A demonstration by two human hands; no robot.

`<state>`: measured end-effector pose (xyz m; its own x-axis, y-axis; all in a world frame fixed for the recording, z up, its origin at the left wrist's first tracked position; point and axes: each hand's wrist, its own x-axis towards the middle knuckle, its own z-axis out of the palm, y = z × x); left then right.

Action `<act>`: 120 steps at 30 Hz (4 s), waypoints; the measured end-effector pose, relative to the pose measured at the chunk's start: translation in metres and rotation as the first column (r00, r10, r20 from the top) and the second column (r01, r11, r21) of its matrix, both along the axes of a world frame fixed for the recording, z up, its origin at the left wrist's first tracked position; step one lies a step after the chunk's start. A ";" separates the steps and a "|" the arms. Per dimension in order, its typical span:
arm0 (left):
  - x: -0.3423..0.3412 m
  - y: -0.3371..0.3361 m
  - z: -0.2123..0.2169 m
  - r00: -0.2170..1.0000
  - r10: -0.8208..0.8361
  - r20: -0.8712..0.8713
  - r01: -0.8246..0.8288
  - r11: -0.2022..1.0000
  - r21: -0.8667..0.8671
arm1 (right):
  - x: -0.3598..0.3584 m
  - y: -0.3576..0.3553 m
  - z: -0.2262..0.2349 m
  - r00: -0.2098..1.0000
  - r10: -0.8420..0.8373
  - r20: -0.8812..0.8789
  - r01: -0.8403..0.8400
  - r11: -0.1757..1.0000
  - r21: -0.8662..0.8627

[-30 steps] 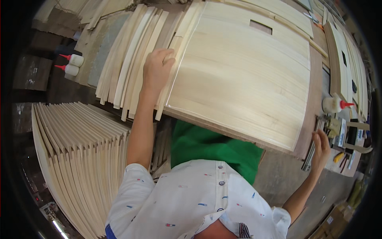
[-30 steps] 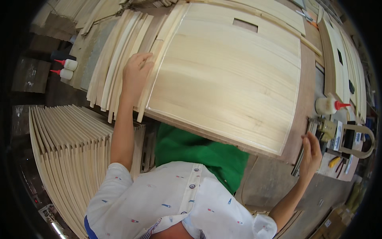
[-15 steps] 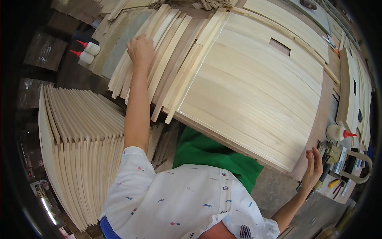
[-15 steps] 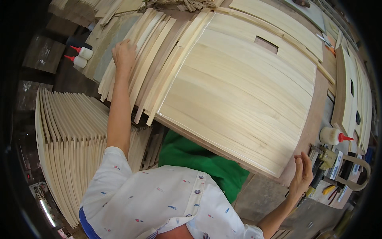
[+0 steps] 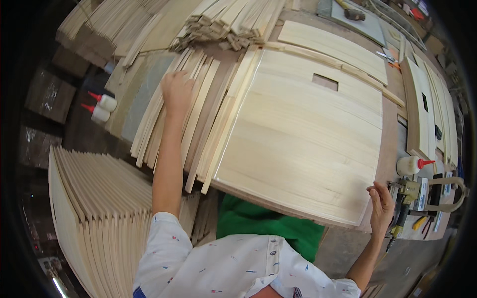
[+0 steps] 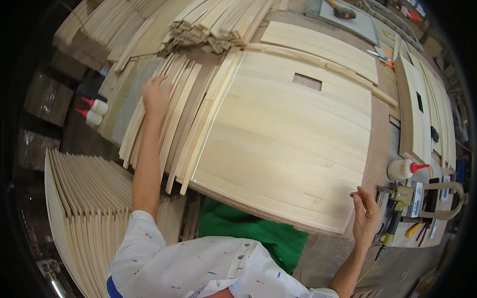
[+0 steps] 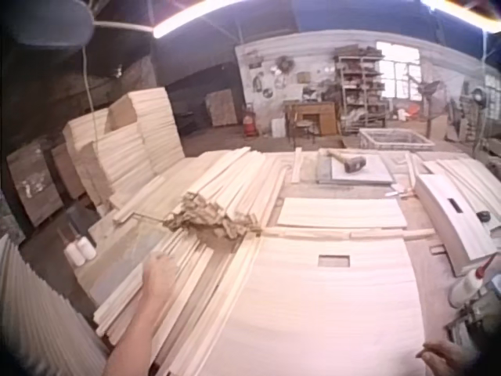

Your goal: The recorder applies glue to wooden boards and uses a pneumatic nail gun to assemble furniture components at a factory station.

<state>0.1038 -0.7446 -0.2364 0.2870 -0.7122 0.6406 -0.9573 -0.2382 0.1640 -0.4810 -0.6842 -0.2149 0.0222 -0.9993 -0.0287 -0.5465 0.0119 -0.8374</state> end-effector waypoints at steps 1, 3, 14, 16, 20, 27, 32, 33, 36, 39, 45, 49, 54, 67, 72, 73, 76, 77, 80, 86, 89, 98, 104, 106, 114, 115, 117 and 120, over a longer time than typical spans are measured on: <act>-0.010 -0.024 0.002 0.994 -0.095 -0.058 0.094 0.996 -0.007 | 0.004 -0.002 0.001 1.000 -0.019 0.004 0.019 1.000 -0.010; -0.042 -0.079 0.015 0.968 -0.243 -0.065 0.244 0.970 0.008 | 0.009 -0.007 0.006 0.998 0.021 -0.053 -0.022 0.999 -0.023; -0.063 -0.258 0.036 0.989 -0.030 0.142 -0.019 0.943 0.331 | -0.011 0.007 0.000 0.989 -0.150 0.012 0.150 0.989 -0.016; -0.062 -0.263 0.041 0.998 -0.049 0.050 0.025 0.916 0.401 | -0.011 0.007 -0.001 0.982 -0.180 0.048 0.180 0.984 0.005; -0.055 -0.258 0.053 0.985 -0.158 0.064 0.108 0.871 0.480 | -0.003 0.000 0.005 0.986 -0.165 0.003 0.165 0.986 0.000; -0.033 -0.186 0.056 0.901 -0.024 -0.434 0.092 0.986 0.137 | 0.043 -0.029 0.031 0.998 0.063 0.014 -0.061 0.993 -0.105; -0.080 -0.051 0.030 0.455 -0.254 -0.854 0.135 0.967 -0.215 | 0.142 -0.066 0.032 0.932 0.311 0.188 -0.276 0.942 -0.191; -0.103 -0.015 0.035 0.410 -0.224 -0.884 0.144 0.973 -0.180 | 0.163 -0.076 0.026 0.904 0.334 0.266 -0.296 0.939 -0.172; -0.151 0.081 0.019 0.211 -0.169 -0.963 0.111 0.983 -0.148 | 0.227 -0.099 0.017 0.811 0.339 0.477 -0.351 0.934 -0.067; -0.179 0.148 -0.001 0.125 -0.135 -0.983 0.112 0.986 -0.121 | 0.268 -0.102 0.006 0.774 0.211 0.596 -0.307 0.950 0.062; -0.181 0.197 -0.004 0.010 -0.180 -0.984 0.151 0.973 -0.176 | 0.303 -0.098 -0.047 0.914 0.336 0.228 -0.303 0.938 -0.168; -0.176 0.205 -0.005 -0.015 -0.196 -0.981 0.158 0.968 -0.196 | 0.315 -0.093 -0.046 0.959 0.248 0.137 -0.194 0.928 -0.318; -0.171 0.213 -0.005 -0.060 -0.173 -0.983 0.142 0.973 -0.180 | 0.335 -0.096 -0.036 0.784 0.206 0.586 -0.299 0.952 0.067; -0.147 0.212 -0.007 0.594 -0.235 -0.769 0.312 0.949 -0.048 | 0.367 -0.108 -0.046 0.825 0.223 0.520 -0.340 0.930 0.141; -0.145 0.209 -0.007 0.641 -0.215 -0.737 0.282 0.959 -0.035 | 0.368 -0.109 -0.042 0.835 0.247 0.492 -0.350 0.928 0.129; -0.143 0.206 -0.010 0.643 -0.207 -0.737 0.275 0.961 -0.030 | 0.367 -0.111 -0.041 0.840 0.266 0.472 -0.360 0.926 0.118; -0.142 0.206 -0.016 0.672 -0.177 -0.720 0.252 0.968 -0.002 | 0.359 -0.118 -0.043 0.852 0.382 0.357 -0.448 0.885 0.124; -0.142 0.206 -0.018 0.695 -0.154 -0.702 0.233 0.972 0.017 | 0.352 -0.119 -0.042 0.854 0.376 0.359 -0.444 0.887 0.126; -0.140 0.208 -0.021 0.747 -0.130 -0.652 0.228 0.971 0.066 | 0.326 -0.103 -0.008 0.875 0.431 0.221 -0.461 0.880 0.111; -0.147 0.203 -0.022 0.775 -0.036 -0.631 0.212 0.956 0.205 | 0.207 -0.068 0.021 0.915 0.362 0.180 -0.378 0.924 0.065; -0.150 0.201 -0.018 0.846 -0.015 -0.533 0.205 0.932 0.299 | 0.138 -0.048 0.025 0.965 0.216 0.151 -0.231 0.969 0.089; -0.127 0.008 -0.010 0.894 -0.378 -0.239 0.424 0.886 0.186 | -0.007 0.016 0.026 0.966 -0.196 0.170 0.192 0.980 0.040; -0.102 -0.127 -0.066 0.945 -0.303 0.121 0.279 0.943 0.180 | -0.053 0.049 0.029 0.929 -0.356 0.097 0.359 0.933 -0.009; -0.089 -0.144 -0.079 0.873 -0.392 0.289 0.375 0.920 0.113 | -0.078 0.065 0.035 0.884 -0.466 -0.035 0.465 0.884 -0.039; -0.086 -0.143 -0.066 0.969 -0.223 0.106 0.184 0.939 0.291 | -0.127 0.036 0.019 0.763 -0.470 -0.445 0.438 0.881 -0.180; -0.090 -0.148 -0.066 0.965 -0.237 0.109 0.198 0.937 0.287 | -0.131 0.032 0.014 0.753 -0.450 -0.480 0.420 0.890 -0.174; -0.082 -0.155 -0.064 0.972 -0.235 0.001 0.219 0.905 0.365 | -0.133 0.019 0.002 0.756 -0.423 -0.500 0.389 0.904 -0.177; -0.088 -0.137 -0.044 0.970 -0.213 -0.113 0.241 0.890 0.388 | -0.138 -0.002 -0.010 0.614 -0.418 -0.670 0.328 0.907 -0.265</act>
